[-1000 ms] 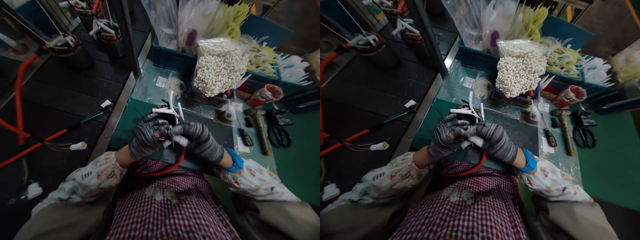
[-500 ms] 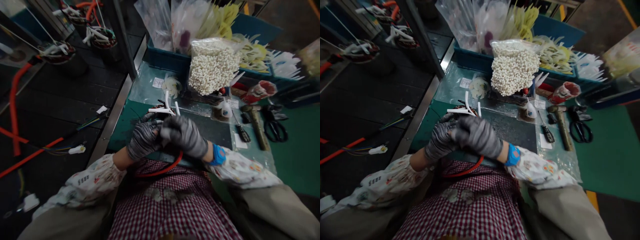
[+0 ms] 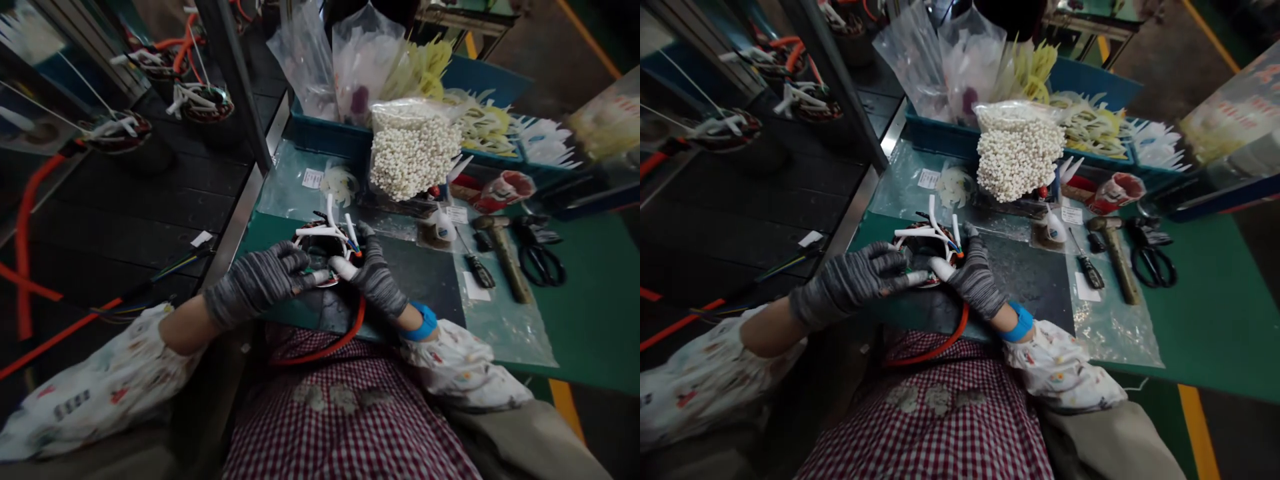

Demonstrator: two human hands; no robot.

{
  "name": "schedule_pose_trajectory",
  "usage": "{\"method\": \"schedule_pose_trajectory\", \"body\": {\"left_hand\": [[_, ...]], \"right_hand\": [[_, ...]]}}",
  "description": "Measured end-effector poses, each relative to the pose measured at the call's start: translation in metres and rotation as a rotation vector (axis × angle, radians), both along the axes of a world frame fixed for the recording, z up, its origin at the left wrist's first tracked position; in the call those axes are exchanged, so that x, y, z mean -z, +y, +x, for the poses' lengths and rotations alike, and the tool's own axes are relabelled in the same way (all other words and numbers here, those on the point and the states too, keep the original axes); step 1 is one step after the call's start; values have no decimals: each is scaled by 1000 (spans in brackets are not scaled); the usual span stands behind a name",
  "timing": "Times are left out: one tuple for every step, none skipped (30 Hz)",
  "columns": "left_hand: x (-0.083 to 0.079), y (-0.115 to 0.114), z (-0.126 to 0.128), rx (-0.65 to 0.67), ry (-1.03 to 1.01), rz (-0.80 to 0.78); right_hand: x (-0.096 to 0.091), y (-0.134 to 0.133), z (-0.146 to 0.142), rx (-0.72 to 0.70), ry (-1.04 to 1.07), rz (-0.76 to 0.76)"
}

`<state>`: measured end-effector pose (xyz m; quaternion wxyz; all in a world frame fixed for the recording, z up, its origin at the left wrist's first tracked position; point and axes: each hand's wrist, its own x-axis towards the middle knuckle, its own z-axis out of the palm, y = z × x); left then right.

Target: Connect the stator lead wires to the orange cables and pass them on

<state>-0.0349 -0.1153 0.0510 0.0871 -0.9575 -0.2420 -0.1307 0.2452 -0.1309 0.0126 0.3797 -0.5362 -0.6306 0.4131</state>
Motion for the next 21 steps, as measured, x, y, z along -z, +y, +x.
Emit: {"method": "schedule_pose_trajectory", "body": {"left_hand": [[-8, 3, -3, 38, 44, 2], [-16, 8, -5, 79, 81, 9], [-22, 12, -7, 117, 104, 21], [-28, 17, -9, 148, 111, 34], [-32, 22, -10, 174, 112, 46], [-35, 26, -11, 189, 106, 60], [-37, 29, -11, 196, 96, 75], [-37, 32, -11, 206, 84, 91], [-38, 33, -10, 217, 68, 111], [-37, 33, -9, 228, 52, 138], [-36, 31, -8, 233, 35, 171], [-34, 29, -7, 234, 20, 207], [-31, 25, -5, 230, 6, 245], [-27, 20, -4, 206, -8, 282], [-22, 16, -3, 166, -31, 309], [-16, 12, -2, 115, -64, 320], [-9, 10, -2, 63, -104, 312], [-3, 10, -1, 20, -142, 282], [3, 12, -1, 0, -174, 238], [8, 16, -1, 12, -197, 186], [13, 21, 0, 55, -217, 133]], "right_hand": [[1, 1, -3, 12, 19, -33], [1, 5, -5, 28, 22, -56], [-2, 9, -4, 28, 23, -76], [-6, 15, -2, -8, 29, -104], [-11, 22, 1, -64, 46, -134], [-17, 30, 6, -134, 72, -161], [-22, 40, 10, -215, 102, -183], [-26, 52, 15, -300, 131, -195], [-30, 64, 18, -383, 149, -201], [-33, 77, 20, -462, 156, -204], [-35, 89, 22, -536, 153, -207], [-35, 99, 22, -602, 145, -210], [-35, 106, 21, -649, 134, -214], [-33, 108, 19, -664, 129, -219], [-31, 106, 18, -634, 140, -216], [-29, 100, 17, -555, 162, -197], [-25, 88, 16, -444, 189, -168], [-21, 74, 17, -299, 223, -126], [-18, 57, 19, -167, 235, -87], [-14, 40, 22, -82, 241, -82], [-11, 24, 27, -28, 247, -114]]}}
